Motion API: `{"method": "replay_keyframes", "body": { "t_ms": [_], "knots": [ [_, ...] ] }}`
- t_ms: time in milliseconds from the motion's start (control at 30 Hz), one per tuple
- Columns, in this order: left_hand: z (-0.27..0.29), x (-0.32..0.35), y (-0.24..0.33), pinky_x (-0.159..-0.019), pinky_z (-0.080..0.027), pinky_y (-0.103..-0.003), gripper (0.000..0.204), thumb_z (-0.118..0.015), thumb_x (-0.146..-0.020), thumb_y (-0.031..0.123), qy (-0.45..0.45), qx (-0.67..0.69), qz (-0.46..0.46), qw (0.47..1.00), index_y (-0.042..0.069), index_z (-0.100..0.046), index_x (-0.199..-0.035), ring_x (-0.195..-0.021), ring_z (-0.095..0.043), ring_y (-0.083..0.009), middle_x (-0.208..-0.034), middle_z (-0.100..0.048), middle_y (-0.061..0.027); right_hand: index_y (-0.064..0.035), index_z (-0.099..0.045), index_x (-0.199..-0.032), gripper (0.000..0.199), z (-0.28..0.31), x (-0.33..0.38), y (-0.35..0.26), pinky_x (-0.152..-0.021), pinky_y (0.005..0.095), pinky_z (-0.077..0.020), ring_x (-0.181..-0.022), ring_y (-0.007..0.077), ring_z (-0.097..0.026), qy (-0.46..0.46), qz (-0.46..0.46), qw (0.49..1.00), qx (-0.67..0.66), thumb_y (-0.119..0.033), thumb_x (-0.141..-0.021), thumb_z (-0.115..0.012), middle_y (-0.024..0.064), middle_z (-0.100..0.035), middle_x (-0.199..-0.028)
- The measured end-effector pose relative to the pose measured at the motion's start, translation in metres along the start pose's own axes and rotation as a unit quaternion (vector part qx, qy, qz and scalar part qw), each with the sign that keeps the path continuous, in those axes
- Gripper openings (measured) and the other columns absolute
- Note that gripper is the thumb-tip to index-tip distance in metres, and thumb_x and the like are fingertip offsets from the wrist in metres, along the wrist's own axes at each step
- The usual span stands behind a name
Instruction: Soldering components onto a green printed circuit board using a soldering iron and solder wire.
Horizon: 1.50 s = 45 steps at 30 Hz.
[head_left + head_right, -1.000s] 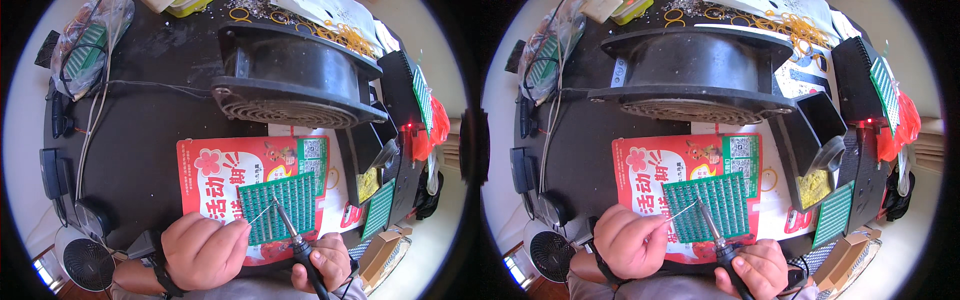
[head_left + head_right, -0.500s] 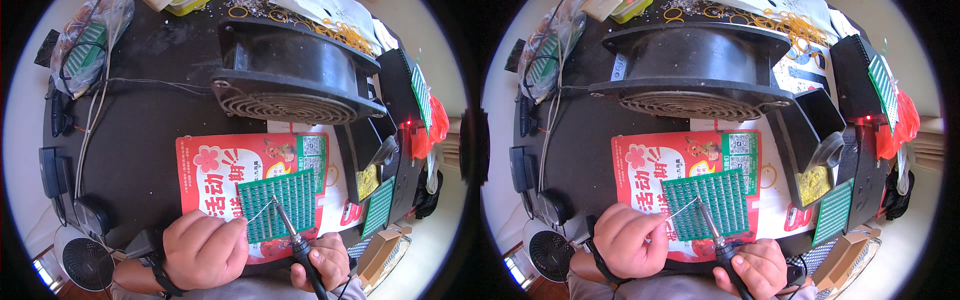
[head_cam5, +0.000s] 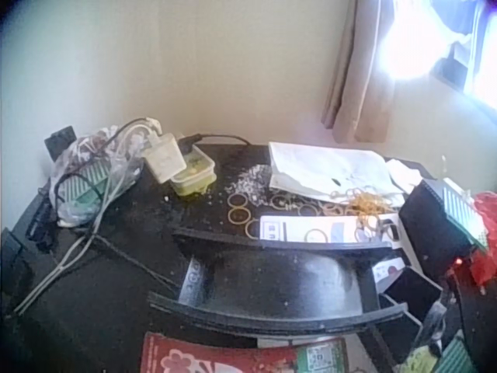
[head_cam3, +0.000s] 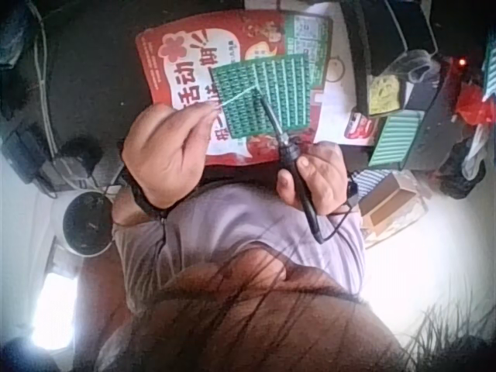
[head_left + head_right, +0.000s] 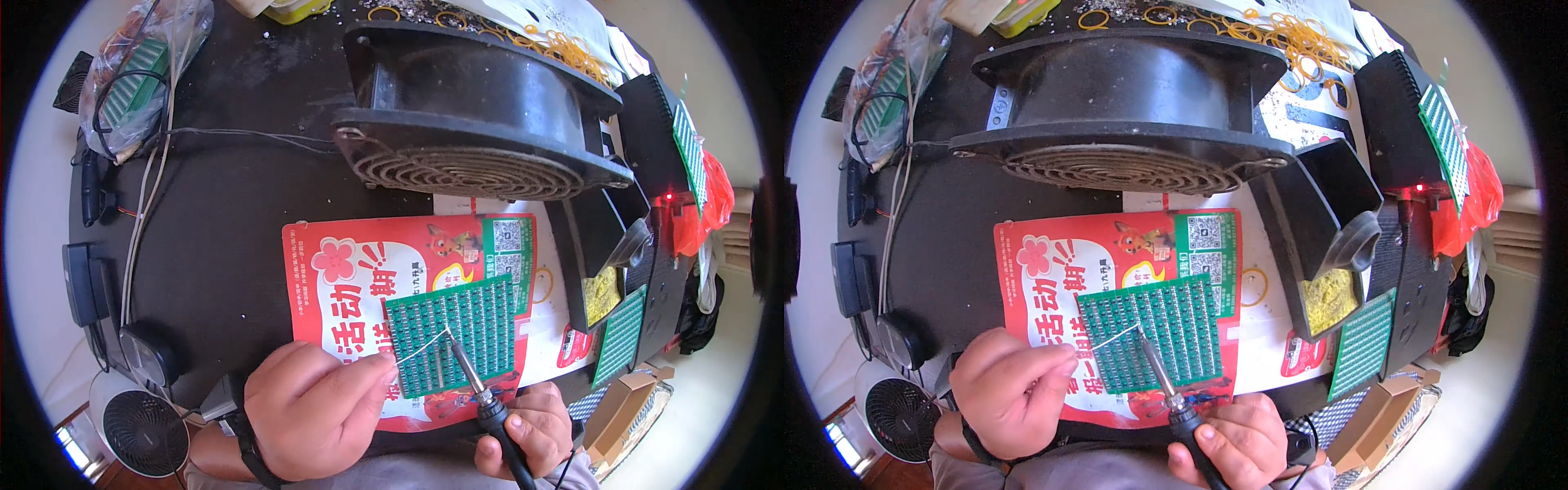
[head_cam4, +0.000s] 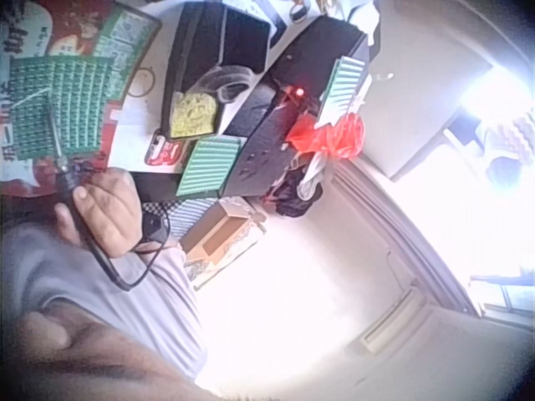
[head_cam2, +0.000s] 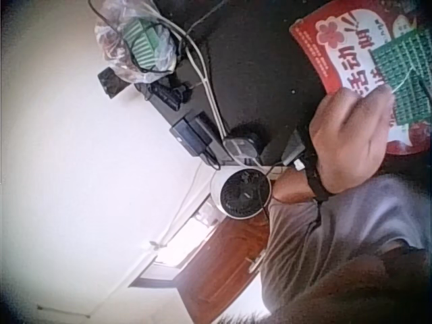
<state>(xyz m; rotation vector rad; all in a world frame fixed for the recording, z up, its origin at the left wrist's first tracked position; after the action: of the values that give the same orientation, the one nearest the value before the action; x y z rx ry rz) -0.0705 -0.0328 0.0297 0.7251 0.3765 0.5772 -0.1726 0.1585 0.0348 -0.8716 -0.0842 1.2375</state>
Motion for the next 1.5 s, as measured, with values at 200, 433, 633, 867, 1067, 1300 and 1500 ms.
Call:
{"method": "replay_keyframes", "body": {
  "t_ms": [200, 433, 633, 867, 1067, 1300, 1500],
  "knots": [
    [-0.001, -0.003, 0.001, -0.054, -0.047, -0.033, 0.019, -0.082, -0.073, -0.001, 0.008, 0.025, -0.035, 0.999, 0.005, -0.076, -0.090, -0.057, -0.061, -0.0230, -0.072, -0.065, -0.0079, -0.0034, -0.054, -0.116, 0.038, 0.000, 0.000, -0.001, -0.058, 0.0369, -0.0475, -0.065, 0.0207, -0.058, 0.002, 0.004, 1.000, -0.002, -0.017, -0.088, -0.074, 0.0077, -0.058, -0.079],
    [-0.003, -0.002, 0.002, -0.054, -0.047, -0.033, 0.021, -0.082, -0.071, -0.002, 0.006, 0.023, -0.045, 0.999, 0.005, -0.076, -0.090, -0.056, -0.061, -0.0232, -0.072, -0.065, -0.0077, -0.0038, -0.055, -0.116, 0.037, -0.001, 0.000, 0.001, -0.058, 0.0363, -0.0474, -0.064, 0.0206, -0.058, 0.007, -0.008, 1.000, 0.007, -0.019, -0.089, -0.074, 0.0075, -0.058, -0.079],
    [-0.003, -0.001, 0.004, -0.053, -0.046, -0.033, 0.023, -0.082, -0.070, -0.002, 0.000, 0.022, -0.052, 0.998, 0.005, -0.076, -0.091, -0.056, -0.060, -0.0234, -0.072, -0.063, -0.0074, -0.0027, -0.054, -0.115, 0.036, 0.000, 0.002, -0.002, -0.056, 0.0357, -0.0466, -0.062, 0.0197, -0.055, 0.005, 0.008, 1.000, 0.011, -0.019, -0.089, -0.073, 0.0069, -0.056, -0.078],
    [-0.007, 0.000, 0.004, -0.053, -0.046, -0.034, 0.023, -0.082, -0.070, -0.002, -0.007, 0.022, -0.055, 0.998, 0.004, -0.075, -0.091, -0.055, -0.059, -0.0233, -0.071, -0.062, -0.0065, -0.0014, -0.054, -0.114, 0.037, 0.000, 0.004, -0.003, -0.053, 0.0342, -0.0459, -0.061, 0.0195, -0.055, 0.019, 0.034, 0.999, 0.011, -0.017, -0.087, -0.073, 0.0069, -0.055, -0.077],
    [-0.008, 0.001, 0.005, -0.053, -0.046, -0.034, 0.026, -0.083, -0.070, -0.003, -0.023, 0.016, -0.061, 0.998, 0.004, -0.075, -0.094, -0.056, -0.059, -0.0229, -0.071, -0.061, -0.0059, -0.0016, -0.055, -0.114, 0.037, -0.001, 0.004, -0.002, -0.053, 0.0345, -0.0468, -0.061, 0.0198, -0.057, 0.023, 0.024, 0.999, 0.010, -0.016, -0.086, -0.074, 0.0073, -0.056, -0.078],
    [-0.010, -0.001, 0.004, -0.052, -0.045, -0.035, 0.027, -0.083, -0.071, -0.004, -0.033, 0.014, -0.086, 0.996, 0.004, -0.075, -0.095, -0.056, -0.059, -0.0232, -0.071, -0.061, -0.0058, -0.0016, -0.056, -0.115, 0.037, -0.002, 0.001, -0.003, -0.054, 0.0347, -0.0478, -0.062, 0.0201, -0.058, 0.024, 0.022, 0.999, 0.006, -0.015, -0.086, -0.074, 0.0071, -0.057, -0.077],
    [-0.012, 0.000, 0.006, -0.052, -0.045, -0.034, 0.025, -0.082, -0.071, -0.002, -0.037, 0.016, -0.082, 0.996, 0.003, -0.075, -0.094, -0.054, -0.058, -0.0228, -0.069, -0.061, -0.0058, 0.0042, -0.057, -0.116, 0.038, 0.002, -0.003, -0.005, -0.055, 0.0389, -0.0498, -0.065, 0.0266, -0.061, 0.029, 0.032, 0.998, -0.037, -0.009, -0.086, -0.075, 0.0123, -0.060, -0.081]
  ]
}}
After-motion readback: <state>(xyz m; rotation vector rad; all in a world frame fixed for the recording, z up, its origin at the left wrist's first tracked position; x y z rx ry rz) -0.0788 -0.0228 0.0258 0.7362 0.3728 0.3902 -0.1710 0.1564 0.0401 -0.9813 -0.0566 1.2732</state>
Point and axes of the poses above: each hand's wrist, its own x-axis away from the middle knuckle, its own z-axis out of the back of the hand, y = z × x, the point moved 8 cm from there along -x, towards the middle knuckle
